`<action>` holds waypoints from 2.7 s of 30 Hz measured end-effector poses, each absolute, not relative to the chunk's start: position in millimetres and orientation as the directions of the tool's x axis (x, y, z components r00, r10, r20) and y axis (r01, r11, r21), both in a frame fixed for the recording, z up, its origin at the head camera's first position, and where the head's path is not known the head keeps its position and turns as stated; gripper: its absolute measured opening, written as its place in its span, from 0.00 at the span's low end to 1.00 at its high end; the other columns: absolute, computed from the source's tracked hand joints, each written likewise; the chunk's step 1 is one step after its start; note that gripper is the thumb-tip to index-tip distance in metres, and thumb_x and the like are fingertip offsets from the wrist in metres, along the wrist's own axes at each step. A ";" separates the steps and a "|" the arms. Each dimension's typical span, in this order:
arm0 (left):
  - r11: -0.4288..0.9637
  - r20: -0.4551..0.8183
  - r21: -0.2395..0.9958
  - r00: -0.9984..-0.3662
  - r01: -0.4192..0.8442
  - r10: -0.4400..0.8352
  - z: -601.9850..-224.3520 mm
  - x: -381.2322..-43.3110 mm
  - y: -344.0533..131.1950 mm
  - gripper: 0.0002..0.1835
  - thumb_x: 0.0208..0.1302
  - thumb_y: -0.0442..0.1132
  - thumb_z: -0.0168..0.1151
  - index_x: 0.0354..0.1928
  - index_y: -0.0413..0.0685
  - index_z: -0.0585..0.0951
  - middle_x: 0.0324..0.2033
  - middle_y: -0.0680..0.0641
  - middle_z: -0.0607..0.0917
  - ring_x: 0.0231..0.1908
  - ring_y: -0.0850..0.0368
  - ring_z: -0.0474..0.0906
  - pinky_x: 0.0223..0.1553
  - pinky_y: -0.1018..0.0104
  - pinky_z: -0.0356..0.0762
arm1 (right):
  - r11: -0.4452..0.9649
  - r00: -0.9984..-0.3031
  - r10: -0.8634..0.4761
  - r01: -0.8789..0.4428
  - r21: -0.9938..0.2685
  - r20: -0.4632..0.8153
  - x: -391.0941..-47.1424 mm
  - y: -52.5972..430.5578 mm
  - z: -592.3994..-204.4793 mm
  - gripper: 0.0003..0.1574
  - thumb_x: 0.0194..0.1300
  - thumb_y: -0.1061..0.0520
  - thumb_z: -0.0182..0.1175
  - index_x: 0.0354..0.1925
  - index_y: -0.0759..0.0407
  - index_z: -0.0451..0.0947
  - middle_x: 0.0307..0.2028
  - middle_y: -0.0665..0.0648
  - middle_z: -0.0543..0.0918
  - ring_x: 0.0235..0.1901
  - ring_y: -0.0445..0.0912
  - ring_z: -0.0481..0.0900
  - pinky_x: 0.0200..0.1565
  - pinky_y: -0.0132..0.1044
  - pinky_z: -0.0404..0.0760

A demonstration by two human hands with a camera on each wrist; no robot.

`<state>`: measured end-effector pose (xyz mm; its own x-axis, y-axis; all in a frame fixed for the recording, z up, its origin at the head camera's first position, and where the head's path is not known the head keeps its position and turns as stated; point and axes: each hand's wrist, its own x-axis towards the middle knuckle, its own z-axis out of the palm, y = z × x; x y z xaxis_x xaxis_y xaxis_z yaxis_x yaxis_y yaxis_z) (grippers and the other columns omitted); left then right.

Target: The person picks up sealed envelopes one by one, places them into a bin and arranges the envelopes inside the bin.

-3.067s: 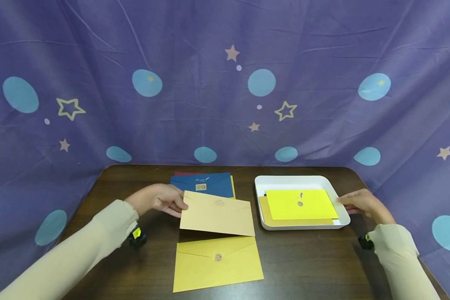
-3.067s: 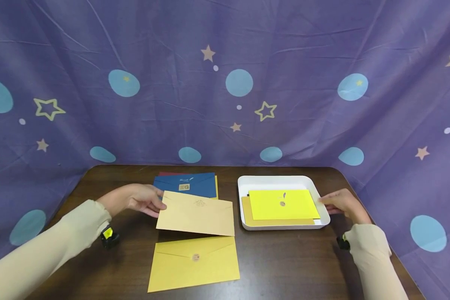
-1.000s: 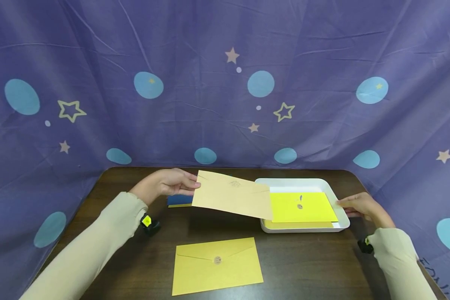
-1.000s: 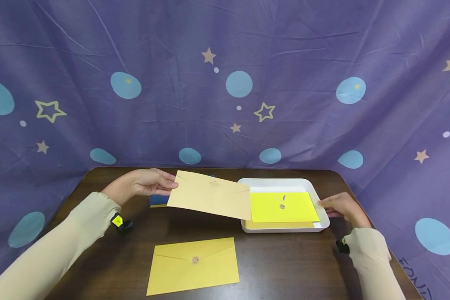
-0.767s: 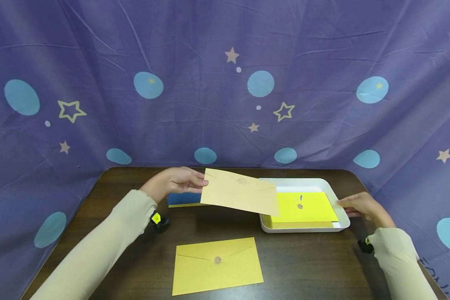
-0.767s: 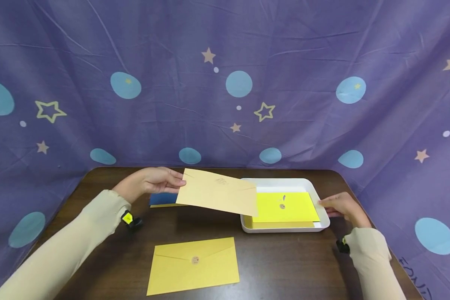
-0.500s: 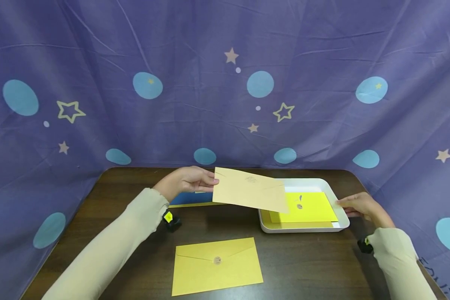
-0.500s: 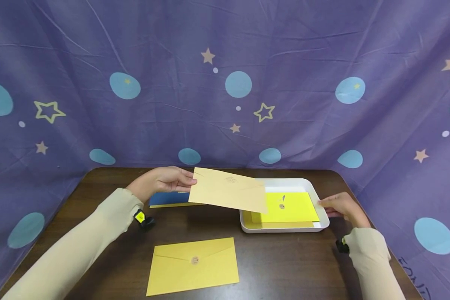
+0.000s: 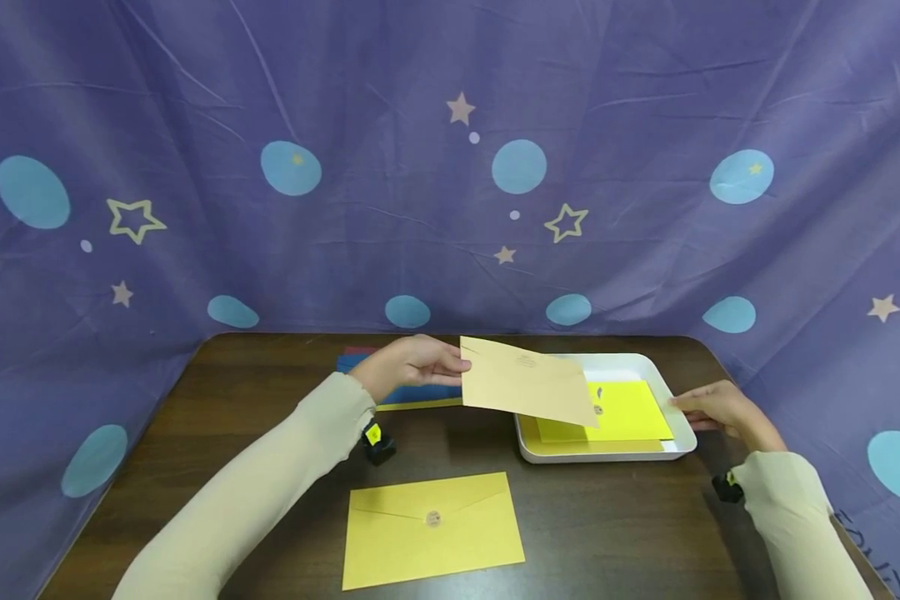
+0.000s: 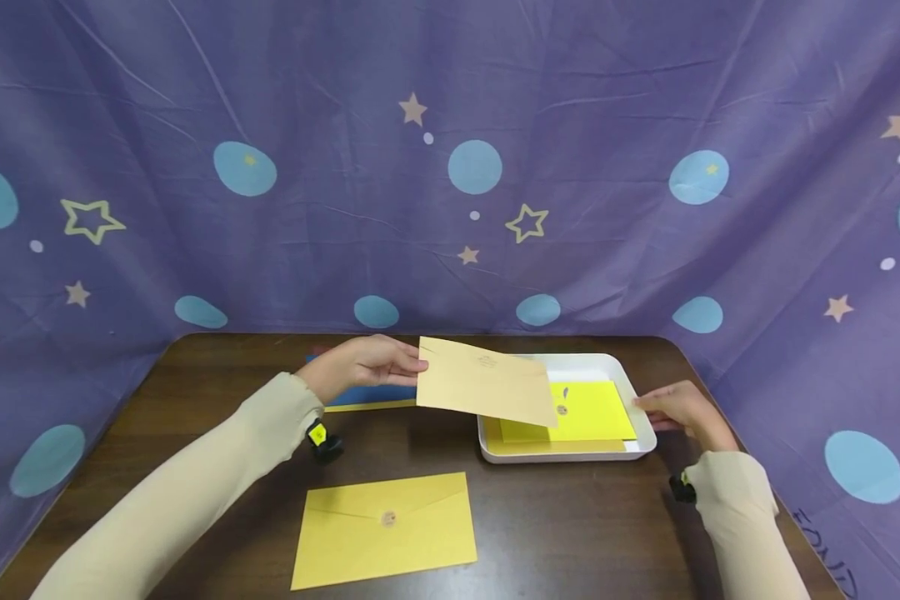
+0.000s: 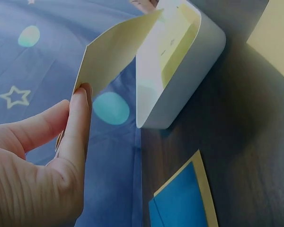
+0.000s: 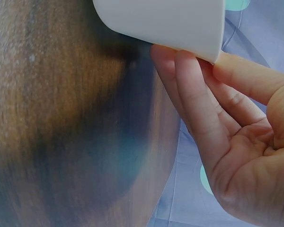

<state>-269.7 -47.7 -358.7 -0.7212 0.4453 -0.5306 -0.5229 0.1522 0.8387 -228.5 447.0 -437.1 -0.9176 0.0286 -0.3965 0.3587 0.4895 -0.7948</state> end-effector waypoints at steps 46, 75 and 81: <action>0.112 -0.582 0.804 -0.731 -0.585 0.357 -367.2 -265.5 -6.7 0.24 0.66 0.21 0.61 0.64 0.27 0.73 0.28 0.45 0.84 0.26 0.58 0.84 0.62 0.59 0.79 | 0.497 -0.912 0.046 0.375 -0.782 -0.407 -229.5 446.4 -437.1 0.24 0.67 0.59 0.67 0.48 0.83 0.80 0.26 0.50 0.88 0.26 0.40 0.86 0.34 0.36 0.89; 0.130 -0.583 0.808 -0.744 -0.575 0.326 -381.0 -265.2 17.8 0.09 0.65 0.21 0.63 0.46 0.29 0.83 0.26 0.45 0.84 0.28 0.56 0.83 0.59 0.60 0.82 | 0.467 -0.918 0.018 0.358 -0.809 -0.396 -230.5 446.7 -439.3 0.27 0.68 0.62 0.65 0.52 0.88 0.75 0.28 0.52 0.89 0.28 0.40 0.87 0.34 0.38 0.90; 0.121 -0.584 0.806 -0.744 -0.580 0.324 -383.2 -263.8 19.7 0.08 0.65 0.21 0.62 0.45 0.30 0.83 0.27 0.45 0.84 0.28 0.56 0.83 0.58 0.61 0.82 | 0.466 -0.916 0.018 0.361 -0.807 -0.400 -229.7 445.9 -438.6 0.26 0.68 0.62 0.65 0.51 0.87 0.76 0.28 0.52 0.89 0.28 0.40 0.87 0.34 0.37 0.90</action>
<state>-263.8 19.7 -383.2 -0.7440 0.3242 -0.5843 -0.5799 0.1212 0.8056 -229.7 445.9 -438.6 -0.9163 0.0178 -0.4000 0.3615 0.4665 -0.8073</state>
